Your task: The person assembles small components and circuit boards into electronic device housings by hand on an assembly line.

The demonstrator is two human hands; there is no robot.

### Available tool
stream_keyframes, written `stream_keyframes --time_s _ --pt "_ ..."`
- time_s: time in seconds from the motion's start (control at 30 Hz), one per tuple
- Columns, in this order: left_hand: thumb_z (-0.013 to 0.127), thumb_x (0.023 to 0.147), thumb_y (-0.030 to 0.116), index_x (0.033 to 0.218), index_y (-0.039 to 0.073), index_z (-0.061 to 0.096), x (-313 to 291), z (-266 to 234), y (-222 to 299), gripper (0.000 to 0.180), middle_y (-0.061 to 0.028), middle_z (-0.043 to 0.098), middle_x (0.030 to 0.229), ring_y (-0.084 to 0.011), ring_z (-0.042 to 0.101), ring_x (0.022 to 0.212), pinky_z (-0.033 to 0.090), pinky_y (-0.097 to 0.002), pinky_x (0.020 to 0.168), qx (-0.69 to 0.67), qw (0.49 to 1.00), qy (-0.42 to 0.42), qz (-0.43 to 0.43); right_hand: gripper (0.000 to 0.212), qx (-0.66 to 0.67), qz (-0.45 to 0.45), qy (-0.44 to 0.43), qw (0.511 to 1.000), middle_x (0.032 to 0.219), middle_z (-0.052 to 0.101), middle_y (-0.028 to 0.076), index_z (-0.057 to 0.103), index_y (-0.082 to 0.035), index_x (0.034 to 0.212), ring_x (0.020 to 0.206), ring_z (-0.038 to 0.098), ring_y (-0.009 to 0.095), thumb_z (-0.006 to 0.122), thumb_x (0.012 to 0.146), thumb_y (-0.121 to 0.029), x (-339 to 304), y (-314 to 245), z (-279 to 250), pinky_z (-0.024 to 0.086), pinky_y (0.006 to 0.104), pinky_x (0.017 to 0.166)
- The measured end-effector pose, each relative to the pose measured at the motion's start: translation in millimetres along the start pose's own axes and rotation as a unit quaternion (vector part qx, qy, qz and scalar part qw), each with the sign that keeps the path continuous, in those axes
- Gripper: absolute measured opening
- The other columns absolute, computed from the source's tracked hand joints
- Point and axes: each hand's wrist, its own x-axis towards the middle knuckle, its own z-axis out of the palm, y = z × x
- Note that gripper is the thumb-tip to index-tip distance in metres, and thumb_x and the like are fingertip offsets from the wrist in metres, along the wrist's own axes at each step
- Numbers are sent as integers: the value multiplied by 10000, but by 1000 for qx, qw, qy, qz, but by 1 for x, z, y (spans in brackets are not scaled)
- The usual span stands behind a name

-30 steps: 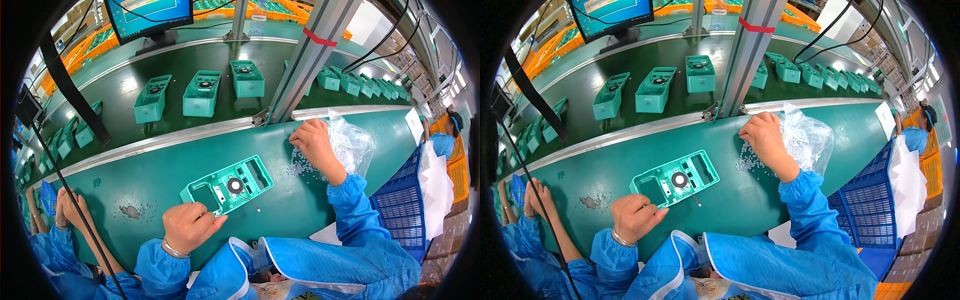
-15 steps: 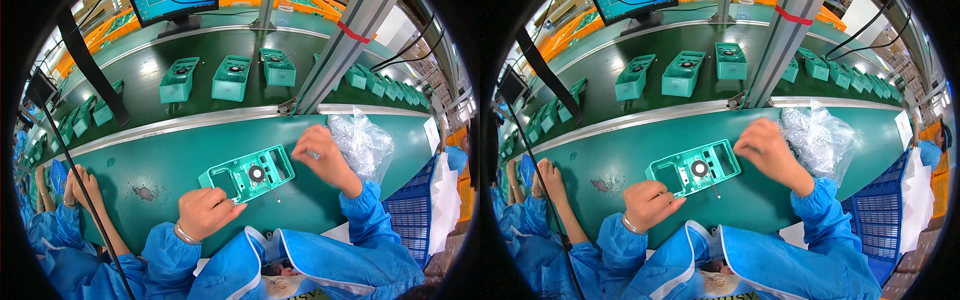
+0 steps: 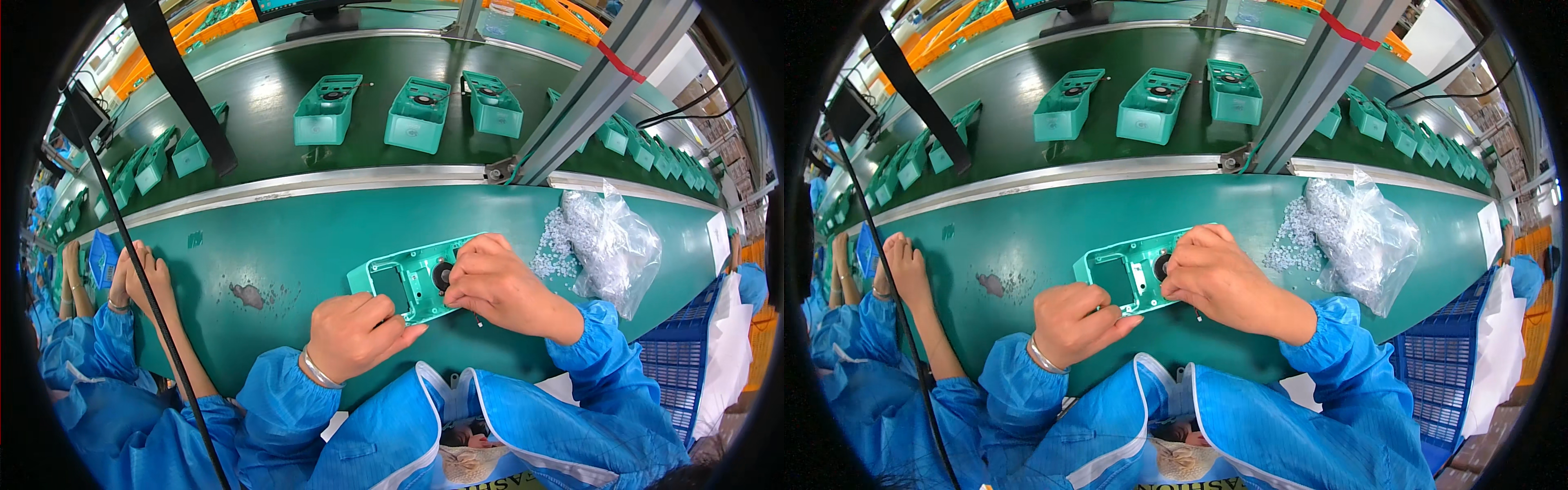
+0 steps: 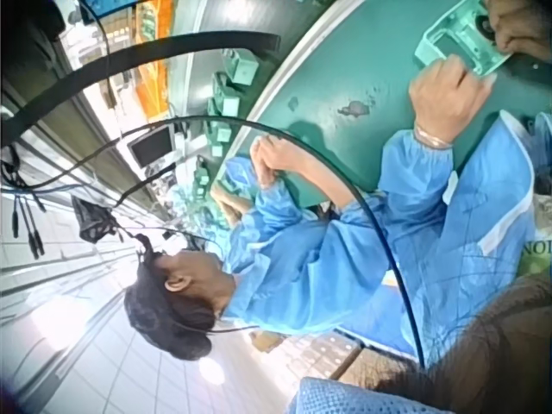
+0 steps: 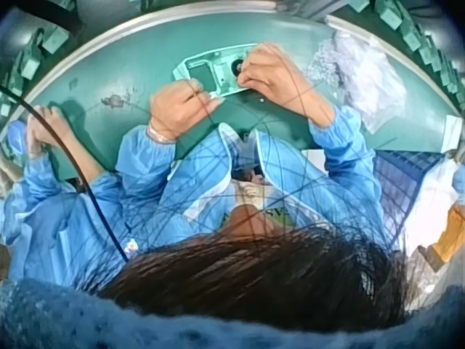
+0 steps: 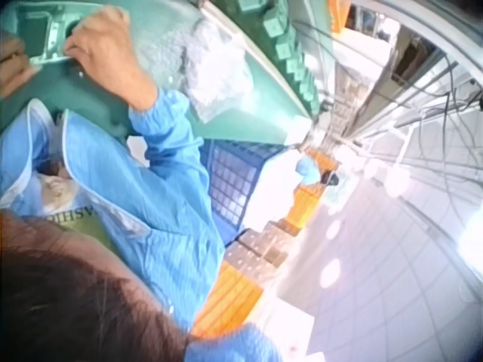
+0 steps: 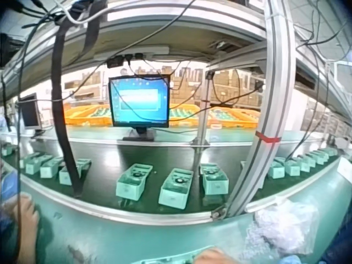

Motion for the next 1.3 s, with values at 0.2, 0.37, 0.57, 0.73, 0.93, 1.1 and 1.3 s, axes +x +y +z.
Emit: stream_keyframes --time_s 0.2,0.37,0.57,0.73,0.93,1.1,1.3 --pt "893 689 253 625 137 571 -1 -2 1 348 3 447 678 -146 497 542 371 -319 447 6 1000 0 -3 155 -35 -35 6 999 926 639 -13 724 -125 862 1007 585 253 820 741 -113 5 -5 -1 424 431 959" --pt "885 694 258 618 140 562 -3 0 0 353 3 446 683 -149 498 547 371 -326 446 6 1000 1 -3 180 -20 -38 1 999 927 649 -21 729 -130 864 995 593 245 827 714 -105 5 -1 1 426 433 954" --pt "885 692 262 613 141 556 -1 0 1 359 4 448 681 -151 500 545 373 -328 445 7 1000 3 -3 193 -43 -57 27 997 945 664 -43 750 -148 859 998 599 233 840 691 -116 1 3 4 424 446 951" --pt "883 695 256 611 140 554 -1 0 -1 359 3 448 681 -150 501 543 375 -327 443 7 1000 0 -1 188 -37 -63 25 997 946 664 -58 764 -158 859 1009 594 223 852 695 -131 2 10 4 413 433 962" --pt "907 625 247 659 134 639 -2 -1 0 293 12 517 676 -154 531 530 384 -327 438 1 1000 -5 -3 161 38 47 2 998 944 658 -64 776 -168 886 1037 587 218 854 745 -169 -1 12 1 393 419 981" --pt "895 651 248 634 137 586 -3 0 0 328 8 474 676 -152 512 534 375 -330 436 -2 1000 -3 -5 121 0 17 -29 999 924 644 -54 749 -149 851 1024 586 230 834 767 -168 5 5 2 394 440 989" --pt "878 678 253 600 140 516 -1 3 2 387 -4 418 672 -154 489 539 369 -341 438 -2 1000 0 -1 125 -56 -30 -24 998 918 643 -44 728 -141 838 1002 586 241 815 749 -129 7 -5 -2 404 462 993"
